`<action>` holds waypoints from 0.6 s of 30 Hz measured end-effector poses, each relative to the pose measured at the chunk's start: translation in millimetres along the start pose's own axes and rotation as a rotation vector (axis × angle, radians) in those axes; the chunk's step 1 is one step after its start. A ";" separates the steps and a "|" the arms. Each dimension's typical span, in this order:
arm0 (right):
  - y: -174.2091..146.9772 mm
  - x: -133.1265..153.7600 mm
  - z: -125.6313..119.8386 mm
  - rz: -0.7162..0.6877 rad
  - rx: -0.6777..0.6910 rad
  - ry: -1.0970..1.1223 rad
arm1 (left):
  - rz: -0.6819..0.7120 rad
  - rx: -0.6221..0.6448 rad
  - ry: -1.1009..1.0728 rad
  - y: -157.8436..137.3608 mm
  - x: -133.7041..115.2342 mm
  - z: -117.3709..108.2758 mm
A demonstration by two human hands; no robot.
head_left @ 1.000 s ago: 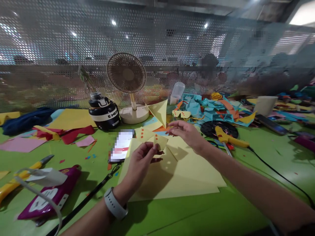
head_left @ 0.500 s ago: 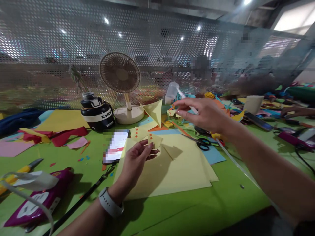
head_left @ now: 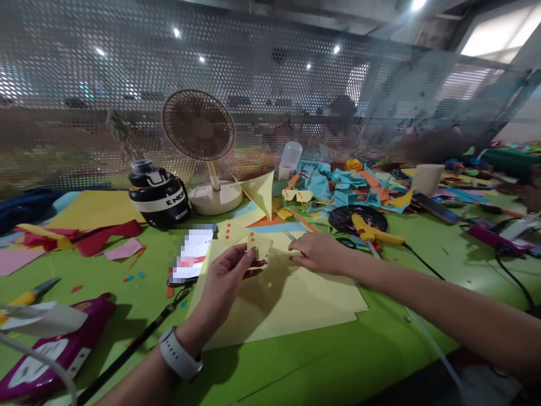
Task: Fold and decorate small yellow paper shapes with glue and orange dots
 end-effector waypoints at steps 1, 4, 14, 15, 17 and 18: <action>0.2 2.0 0.7 0.004 -0.004 0.003 | -0.003 -0.007 0.005 -0.2 0.0 -0.2; -2.6 4.8 1.6 0.005 0.002 0.067 | -0.009 -0.020 0.006 -1.5 -0.8 -0.1; -92.2 -113.4 -29.0 0.504 -0.350 0.022 | 0.016 -0.013 0.007 -2.4 -5.1 1.8; -99.5 -127.0 -26.5 0.558 -0.314 -0.044 | 0.019 -0.008 0.009 -2.4 -4.8 1.9; -108.6 -145.8 -18.0 0.626 -0.227 -0.133 | 0.021 0.008 0.013 -2.5 -4.0 2.2; -110.5 -150.6 -13.3 0.632 -0.200 -0.154 | 0.022 0.012 0.014 -2.6 -3.7 2.2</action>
Point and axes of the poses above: each hand's wrist, its own y-axis towards the middle knuckle, its own z-axis out of the palm, x = y × z, the point moved 5 cm from there along y, towards the middle knuckle, and after that the axes turned 10 degrees about z, right-handed, at the moved point
